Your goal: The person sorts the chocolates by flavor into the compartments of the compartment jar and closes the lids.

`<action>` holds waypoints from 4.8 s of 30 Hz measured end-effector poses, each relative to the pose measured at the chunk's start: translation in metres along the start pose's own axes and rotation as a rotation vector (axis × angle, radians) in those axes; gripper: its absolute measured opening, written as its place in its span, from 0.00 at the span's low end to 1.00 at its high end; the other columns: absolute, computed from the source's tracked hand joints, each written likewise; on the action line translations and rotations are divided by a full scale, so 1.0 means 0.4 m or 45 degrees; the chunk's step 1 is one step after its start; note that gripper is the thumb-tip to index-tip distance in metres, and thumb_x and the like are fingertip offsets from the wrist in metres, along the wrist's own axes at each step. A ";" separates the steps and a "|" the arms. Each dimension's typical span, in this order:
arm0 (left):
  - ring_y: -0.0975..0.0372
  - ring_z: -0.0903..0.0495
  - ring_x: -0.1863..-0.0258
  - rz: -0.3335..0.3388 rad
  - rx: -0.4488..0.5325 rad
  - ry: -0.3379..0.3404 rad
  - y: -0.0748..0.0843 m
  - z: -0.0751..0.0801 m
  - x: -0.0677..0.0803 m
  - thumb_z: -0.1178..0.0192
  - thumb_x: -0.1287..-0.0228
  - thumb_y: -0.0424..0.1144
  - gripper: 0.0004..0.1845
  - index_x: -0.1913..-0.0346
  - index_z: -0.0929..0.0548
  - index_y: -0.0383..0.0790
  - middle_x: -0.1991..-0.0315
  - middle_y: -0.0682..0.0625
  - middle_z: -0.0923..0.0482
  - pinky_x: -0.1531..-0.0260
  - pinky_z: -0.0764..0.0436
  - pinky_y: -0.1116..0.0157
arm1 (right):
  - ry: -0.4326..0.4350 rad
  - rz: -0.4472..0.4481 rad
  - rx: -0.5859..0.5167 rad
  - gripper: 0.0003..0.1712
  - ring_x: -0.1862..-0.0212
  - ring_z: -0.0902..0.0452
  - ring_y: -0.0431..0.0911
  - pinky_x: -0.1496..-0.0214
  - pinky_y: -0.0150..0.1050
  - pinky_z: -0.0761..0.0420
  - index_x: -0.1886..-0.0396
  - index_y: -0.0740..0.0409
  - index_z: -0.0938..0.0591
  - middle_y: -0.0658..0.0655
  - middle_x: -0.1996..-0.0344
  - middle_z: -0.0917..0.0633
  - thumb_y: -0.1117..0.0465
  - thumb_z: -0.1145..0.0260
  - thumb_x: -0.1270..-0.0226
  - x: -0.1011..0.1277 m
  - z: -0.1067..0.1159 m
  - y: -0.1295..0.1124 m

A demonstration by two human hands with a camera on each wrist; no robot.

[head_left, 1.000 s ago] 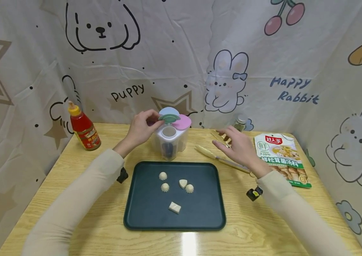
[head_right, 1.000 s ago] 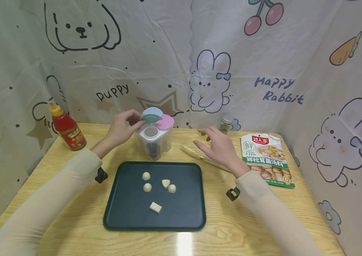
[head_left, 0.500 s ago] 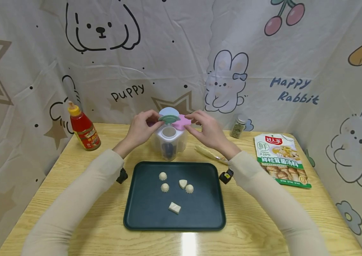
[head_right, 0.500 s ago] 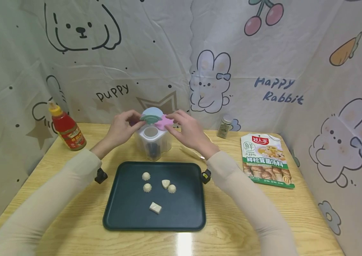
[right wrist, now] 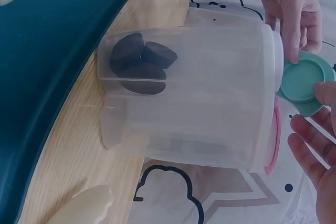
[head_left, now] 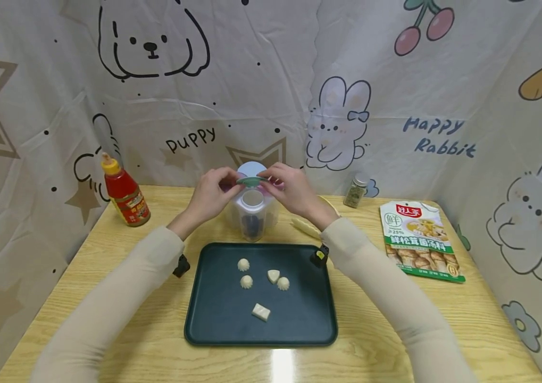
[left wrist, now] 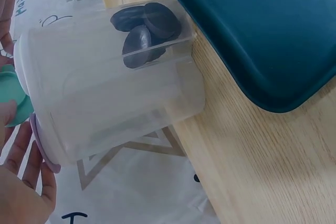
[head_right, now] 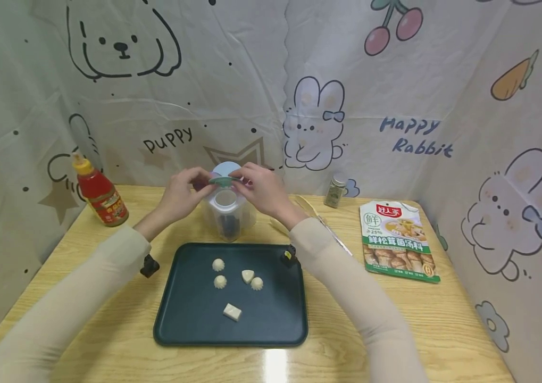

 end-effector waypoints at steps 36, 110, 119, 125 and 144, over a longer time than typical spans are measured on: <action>0.49 0.24 0.49 -0.255 -0.268 -0.032 0.039 -0.015 0.078 0.24 0.36 0.47 0.14 0.57 0.12 0.40 0.54 0.45 0.15 0.48 0.19 0.49 | -0.062 0.183 0.215 0.11 0.50 0.19 0.51 0.45 0.45 0.15 0.57 0.57 0.08 0.55 0.57 0.09 0.58 0.20 0.37 0.072 -0.047 -0.038; 0.45 0.19 0.48 -0.376 -0.492 0.098 0.118 -0.074 0.088 0.26 0.36 0.44 0.14 0.52 0.13 0.41 0.50 0.42 0.14 0.46 0.20 0.44 | -0.214 -0.230 0.040 0.23 0.37 0.21 0.57 0.33 0.55 0.22 0.42 0.60 0.13 0.62 0.41 0.15 0.48 0.31 0.26 0.023 -0.043 0.134; 0.46 0.20 0.49 -0.324 -0.502 0.077 0.085 -0.051 0.086 0.26 0.37 0.43 0.14 0.53 0.13 0.41 0.51 0.42 0.14 0.48 0.20 0.46 | -0.177 -0.137 0.084 0.25 0.40 0.22 0.56 0.36 0.53 0.22 0.42 0.60 0.13 0.60 0.44 0.14 0.49 0.28 0.30 0.058 -0.030 0.120; 0.47 0.20 0.50 -0.281 -0.505 0.060 0.064 -0.039 0.079 0.27 0.35 0.44 0.13 0.53 0.13 0.42 0.50 0.43 0.15 0.49 0.21 0.47 | -0.139 -0.041 0.146 0.25 0.43 0.21 0.55 0.38 0.53 0.20 0.44 0.60 0.12 0.60 0.46 0.13 0.48 0.26 0.33 0.077 -0.017 0.095; 0.44 0.22 0.43 -0.130 -0.430 -0.010 0.006 -0.009 0.046 0.32 0.28 0.44 0.15 0.44 0.12 0.41 0.41 0.39 0.19 0.43 0.21 0.45 | -0.064 0.103 0.230 0.17 0.48 0.21 0.52 0.46 0.47 0.17 0.49 0.55 0.09 0.56 0.51 0.12 0.51 0.25 0.31 0.115 -0.015 0.033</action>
Point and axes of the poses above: each hand's wrist, its own x-axis away from the middle knuckle, its own z-axis out of the back of the hand, y = z × x, the point moved 9 cm from there along -x, towards the middle knuckle
